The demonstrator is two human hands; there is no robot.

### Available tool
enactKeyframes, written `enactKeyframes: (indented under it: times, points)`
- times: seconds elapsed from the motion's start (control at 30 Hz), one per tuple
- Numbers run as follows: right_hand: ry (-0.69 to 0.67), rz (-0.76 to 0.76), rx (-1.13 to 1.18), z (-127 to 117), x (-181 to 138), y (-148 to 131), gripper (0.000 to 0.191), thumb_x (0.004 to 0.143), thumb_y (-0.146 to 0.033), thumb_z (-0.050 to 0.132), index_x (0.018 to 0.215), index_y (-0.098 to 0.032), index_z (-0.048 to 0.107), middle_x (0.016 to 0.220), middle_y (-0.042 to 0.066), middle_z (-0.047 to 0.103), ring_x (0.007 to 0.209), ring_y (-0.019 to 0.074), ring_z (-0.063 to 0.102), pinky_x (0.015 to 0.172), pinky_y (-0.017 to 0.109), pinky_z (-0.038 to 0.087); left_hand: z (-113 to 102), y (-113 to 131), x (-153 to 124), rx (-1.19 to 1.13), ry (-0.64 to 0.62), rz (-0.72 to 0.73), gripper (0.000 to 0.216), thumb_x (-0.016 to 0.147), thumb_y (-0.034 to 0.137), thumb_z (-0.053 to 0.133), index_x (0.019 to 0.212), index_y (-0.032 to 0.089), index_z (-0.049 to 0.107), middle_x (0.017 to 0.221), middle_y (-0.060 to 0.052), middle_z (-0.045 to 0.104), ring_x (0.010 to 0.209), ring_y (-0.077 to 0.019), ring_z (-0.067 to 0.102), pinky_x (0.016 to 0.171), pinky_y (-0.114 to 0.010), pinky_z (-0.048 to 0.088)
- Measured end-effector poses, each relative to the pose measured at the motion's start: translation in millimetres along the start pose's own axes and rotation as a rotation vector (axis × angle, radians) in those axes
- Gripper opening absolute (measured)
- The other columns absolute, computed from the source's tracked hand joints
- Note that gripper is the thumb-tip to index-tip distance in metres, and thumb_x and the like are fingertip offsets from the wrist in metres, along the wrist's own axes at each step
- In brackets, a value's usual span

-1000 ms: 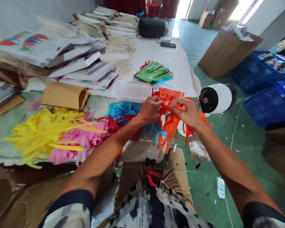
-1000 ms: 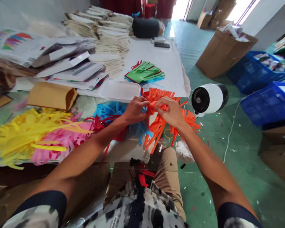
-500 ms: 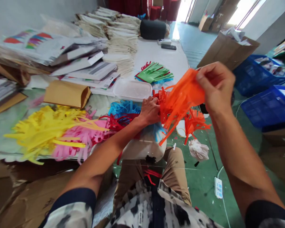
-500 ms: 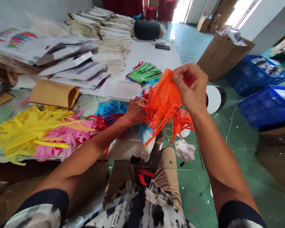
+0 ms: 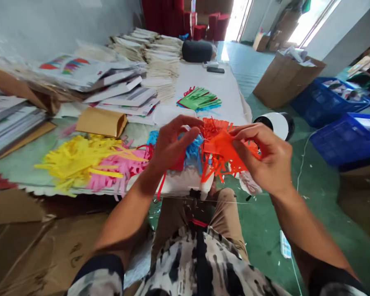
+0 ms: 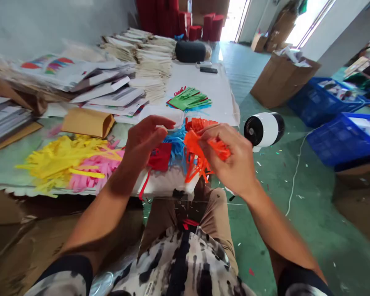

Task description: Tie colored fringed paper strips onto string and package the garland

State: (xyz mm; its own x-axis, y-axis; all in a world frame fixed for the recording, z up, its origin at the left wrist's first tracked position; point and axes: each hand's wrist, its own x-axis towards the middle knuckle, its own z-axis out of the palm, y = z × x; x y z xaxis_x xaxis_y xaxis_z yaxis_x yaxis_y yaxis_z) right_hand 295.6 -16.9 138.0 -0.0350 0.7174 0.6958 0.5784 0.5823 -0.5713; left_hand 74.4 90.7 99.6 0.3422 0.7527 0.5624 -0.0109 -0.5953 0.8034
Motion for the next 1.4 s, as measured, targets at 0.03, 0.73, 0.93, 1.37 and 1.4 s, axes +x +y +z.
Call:
enactKeyframes:
  times: [0.03,0.73,0.93,1.37,1.4]
  points:
    - [-0.019,0.011,-0.001,5,-7,-2,0.007,0.098,-0.019,0.07,0.097,-0.026,0.07,0.103,0.001,0.076,0.097,0.02,0.071,0.088,0.04,0.055,2,13,-9,-0.016,-0.021,0.019,0.02,0.097,0.038,0.07,0.11,0.025,0.076,0.111,-0.005,0.078,0.103,-0.0196,0.07,0.09,-0.035,0.054]
    - [-0.52,0.154,0.284,11,-45,-17,0.051,0.108,-0.051,0.051,0.157,-0.034,0.048,0.161,0.008,0.055,0.148,0.031,0.052,0.122,0.054,0.043,-2,44,-74,-0.417,-0.267,-0.491,0.022,0.086,0.037,0.075,0.09,0.023,0.058,0.083,0.0,0.07,0.075,-0.0164,0.068,0.07,-0.032,0.054]
    - [-0.605,0.285,0.276,27,-41,-8,0.034,0.093,-0.053,0.077,0.103,-0.021,0.073,0.093,0.002,0.068,0.084,0.019,0.061,0.075,0.034,0.049,-17,48,-70,-0.483,-0.469,-0.637,0.027,0.088,0.04,0.081,0.096,0.022,0.062,0.082,-0.001,0.076,0.068,-0.0148,0.07,0.063,-0.027,0.052]
    - [-0.471,0.163,0.117,22,-6,29,0.033,0.092,-0.039,0.074,0.071,-0.022,0.056,0.07,-0.005,0.048,0.066,0.0127,0.043,0.066,0.029,0.04,-14,-14,-62,-0.391,-1.12,-0.727,0.037,0.073,0.054,0.088,0.079,0.019,0.079,0.065,-0.004,0.071,0.056,-0.0152,0.062,0.048,-0.024,0.044]
    - [-0.433,0.135,0.087,18,-2,32,0.032,0.092,-0.039,0.074,0.071,-0.023,0.057,0.069,-0.005,0.05,0.066,0.0132,0.044,0.067,0.03,0.042,-21,-14,-54,-0.283,-1.055,-0.679,0.034,0.075,0.052,0.086,0.078,0.018,0.079,0.063,-0.003,0.069,0.053,-0.0138,0.059,0.048,-0.024,0.042]
